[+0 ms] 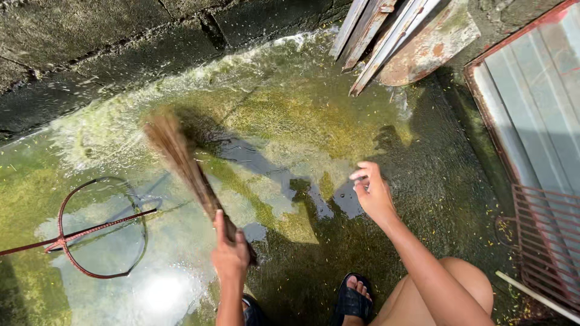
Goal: The person sweeps a wet concrete floor using a stick broom and moves water and debris with a squeegee. They navigate around several basins and buckets while cleaning the outdoor area.
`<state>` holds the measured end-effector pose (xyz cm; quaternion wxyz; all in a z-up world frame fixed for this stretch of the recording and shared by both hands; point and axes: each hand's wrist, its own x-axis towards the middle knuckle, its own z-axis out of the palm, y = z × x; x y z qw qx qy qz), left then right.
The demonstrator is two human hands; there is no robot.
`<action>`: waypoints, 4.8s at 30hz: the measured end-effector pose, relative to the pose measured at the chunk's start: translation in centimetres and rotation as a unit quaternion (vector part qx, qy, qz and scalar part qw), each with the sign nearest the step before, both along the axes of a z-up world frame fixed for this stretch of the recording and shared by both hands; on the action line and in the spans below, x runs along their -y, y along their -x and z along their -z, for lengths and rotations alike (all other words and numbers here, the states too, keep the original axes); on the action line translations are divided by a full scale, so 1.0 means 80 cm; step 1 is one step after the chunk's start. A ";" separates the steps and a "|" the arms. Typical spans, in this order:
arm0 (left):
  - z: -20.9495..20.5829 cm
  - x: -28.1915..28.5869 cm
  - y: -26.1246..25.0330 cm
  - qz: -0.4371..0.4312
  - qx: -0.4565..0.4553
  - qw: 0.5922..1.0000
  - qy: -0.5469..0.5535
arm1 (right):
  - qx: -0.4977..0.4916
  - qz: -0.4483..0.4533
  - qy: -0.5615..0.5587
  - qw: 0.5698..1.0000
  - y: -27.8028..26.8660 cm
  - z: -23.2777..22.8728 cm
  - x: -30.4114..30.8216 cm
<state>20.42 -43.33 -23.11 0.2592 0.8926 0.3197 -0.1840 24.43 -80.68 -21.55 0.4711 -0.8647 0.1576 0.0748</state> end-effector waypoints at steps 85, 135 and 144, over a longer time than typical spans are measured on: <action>0.099 -0.186 -0.046 -0.031 0.089 0.985 -0.141 | 0.046 -0.166 -0.152 0.973 -0.082 0.061 -0.129; -0.350 -0.319 0.452 -0.310 -0.289 0.895 0.138 | 0.199 -0.476 -0.306 0.800 -0.270 -0.427 -0.948; -0.412 -0.221 0.463 -0.690 0.122 0.567 0.432 | 0.093 -0.429 -0.375 0.816 -0.302 -0.367 -0.948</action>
